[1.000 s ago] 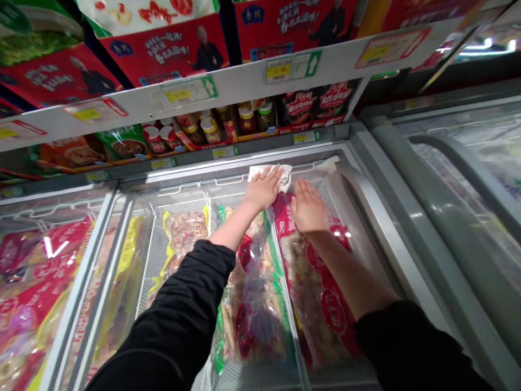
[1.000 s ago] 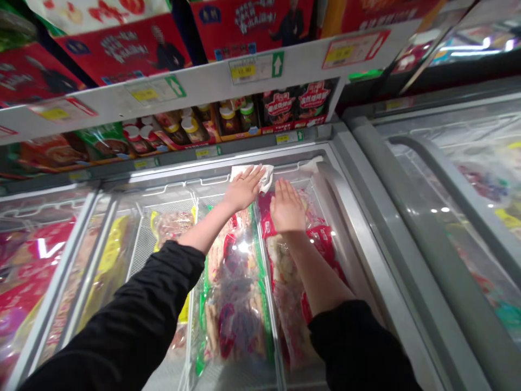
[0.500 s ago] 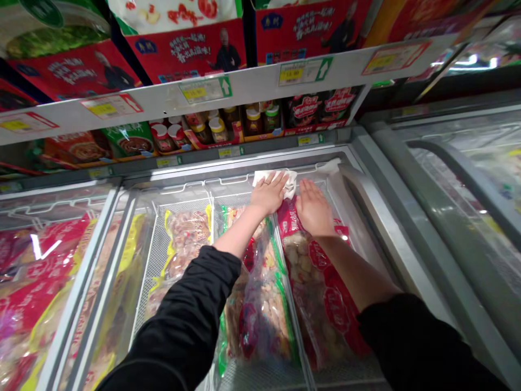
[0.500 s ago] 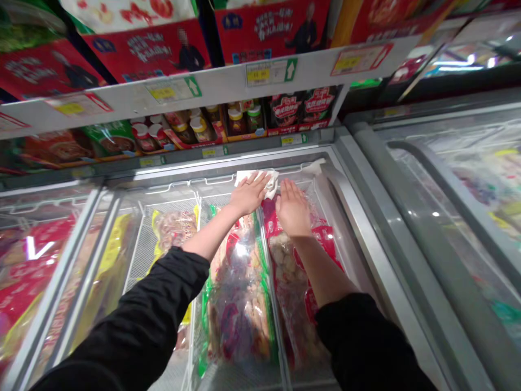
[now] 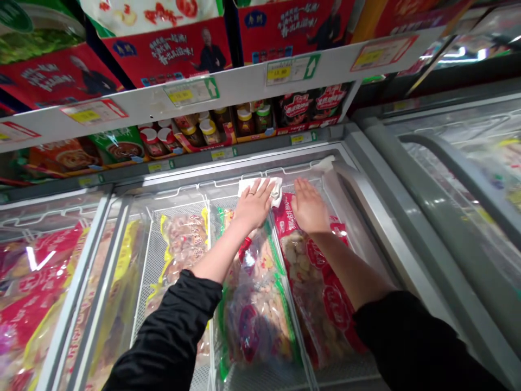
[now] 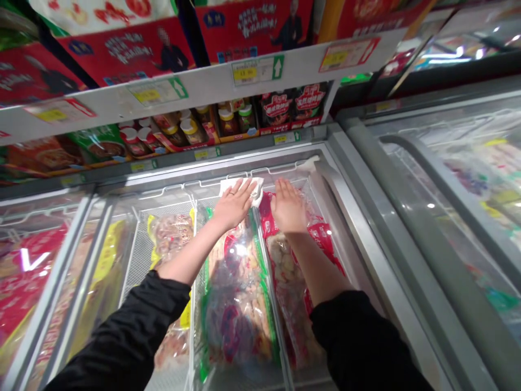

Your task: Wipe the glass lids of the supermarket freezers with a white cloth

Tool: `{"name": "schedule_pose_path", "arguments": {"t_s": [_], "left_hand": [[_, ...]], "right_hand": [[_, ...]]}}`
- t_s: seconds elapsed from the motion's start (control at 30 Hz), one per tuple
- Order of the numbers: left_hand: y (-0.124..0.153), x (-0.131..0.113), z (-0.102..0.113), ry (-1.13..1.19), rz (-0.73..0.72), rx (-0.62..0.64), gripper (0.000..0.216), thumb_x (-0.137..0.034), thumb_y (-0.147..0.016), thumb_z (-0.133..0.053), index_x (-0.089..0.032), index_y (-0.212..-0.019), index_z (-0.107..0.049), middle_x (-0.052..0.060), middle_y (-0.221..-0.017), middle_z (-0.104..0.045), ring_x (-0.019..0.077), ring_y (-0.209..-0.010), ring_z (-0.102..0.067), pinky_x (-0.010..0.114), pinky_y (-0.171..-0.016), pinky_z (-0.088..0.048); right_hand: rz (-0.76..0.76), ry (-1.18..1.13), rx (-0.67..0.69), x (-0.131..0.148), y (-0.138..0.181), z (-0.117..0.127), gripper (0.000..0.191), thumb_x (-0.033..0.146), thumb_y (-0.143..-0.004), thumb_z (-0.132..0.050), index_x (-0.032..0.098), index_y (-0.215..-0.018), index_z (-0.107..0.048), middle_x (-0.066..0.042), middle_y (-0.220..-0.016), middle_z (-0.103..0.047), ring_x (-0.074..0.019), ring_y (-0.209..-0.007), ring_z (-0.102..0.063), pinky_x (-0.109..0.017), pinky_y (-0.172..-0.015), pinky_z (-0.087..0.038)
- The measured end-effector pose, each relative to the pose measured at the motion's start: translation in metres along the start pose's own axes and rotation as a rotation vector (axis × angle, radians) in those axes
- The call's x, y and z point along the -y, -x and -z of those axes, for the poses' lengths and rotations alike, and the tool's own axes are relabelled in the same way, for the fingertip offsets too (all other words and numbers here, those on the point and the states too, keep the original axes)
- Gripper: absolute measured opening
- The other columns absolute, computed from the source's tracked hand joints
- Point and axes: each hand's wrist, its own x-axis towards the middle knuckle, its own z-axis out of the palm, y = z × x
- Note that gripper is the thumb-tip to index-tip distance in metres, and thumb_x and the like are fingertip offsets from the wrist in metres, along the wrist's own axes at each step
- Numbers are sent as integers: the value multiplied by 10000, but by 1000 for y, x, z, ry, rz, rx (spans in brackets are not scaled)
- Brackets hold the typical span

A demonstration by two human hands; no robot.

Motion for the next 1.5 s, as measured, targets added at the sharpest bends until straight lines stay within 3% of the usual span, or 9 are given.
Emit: {"name": "schedule_pose_path", "arguments": {"t_s": [0.23,0.5,0.63,0.77,0.9,1.03,1.2,1.33,1.5], "left_hand": [[-52,0,17,37,-21,24,618,-347,-1133,-255,-282,-1748,-237,-75,-1822,-180,166,-1694,-156,407,-1385,-126],[-2,18,0,16,23,-36,630,-368,-1127,-249,-260,-1747,-244,-32,-1823,-200,211,-1697,-155,449,-1384,-136],[-26,6,4,11,-99,25,622,-376,-1128,-248,-313,-1747,-230,-74,-1823,-186,189,-1697,-146,439,-1383,-128],[-44,27,19,38,-50,47,624,-351,-1128,-244,-307,-1749,-215,-71,-1830,-155,179,-1697,-139,436,-1380,-141],[-1,51,16,45,51,-6,624,-351,-1126,-246,-311,-1748,-219,-58,-1828,-175,187,-1696,-152,452,-1380,-150],[42,38,0,-1,21,-28,627,-353,-1124,-244,-277,-1747,-244,-46,-1821,-201,200,-1695,-161,444,-1382,-159],[10,28,2,45,-65,9,623,-357,-1120,-232,-329,-1742,-253,-100,-1816,-189,171,-1694,-156,426,-1388,-137],[-14,55,18,81,14,33,632,-334,-1114,-231,-329,-1745,-235,-102,-1822,-158,167,-1695,-143,429,-1387,-136],[29,73,11,63,60,-31,636,-339,-1112,-253,-302,-1747,-241,-64,-1822,-185,190,-1695,-159,442,-1386,-145]], "right_hand": [[21,0,-19,-4,1,-2,610,249,-1071,-340,47,-1633,-462,-178,-1689,-484,-300,-1594,-435,-521,-1335,-351],[21,-2,11,-6,0,-3,621,261,-1069,-328,14,-1621,-470,-197,-1690,-476,-319,-1597,-427,-529,-1337,-351],[18,32,26,-6,-1,-2,620,253,-1066,-333,-18,-1605,-473,-221,-1695,-459,-318,-1605,-411,-515,-1343,-339],[26,61,26,-5,0,1,617,256,-1066,-318,-24,-1588,-491,-216,-1681,-481,-307,-1591,-438,-493,-1336,-352],[42,76,-1,-7,1,0,621,277,-1067,-311,-7,-1587,-498,-214,-1667,-502,-312,-1580,-456,-505,-1321,-376],[50,103,-15,-11,0,-6,614,283,-1066,-327,13,-1588,-506,-209,-1650,-526,-315,-1564,-481,-519,-1310,-392],[51,156,-4,-14,-2,-9,614,263,-1059,-357,-31,-1577,-508,-244,-1651,-510,-343,-1562,-477,-532,-1301,-405],[14,190,19,5,0,-7,637,278,-1059,-347,-70,-1575,-485,-275,-1658,-487,-359,-1566,-466,-526,-1304,-394],[93,74,22,67,6,-23,650,290,-1053,-358,14,-1637,-429,-216,-1697,-461,-324,-1588,-437,-519,-1315,-371]]}}
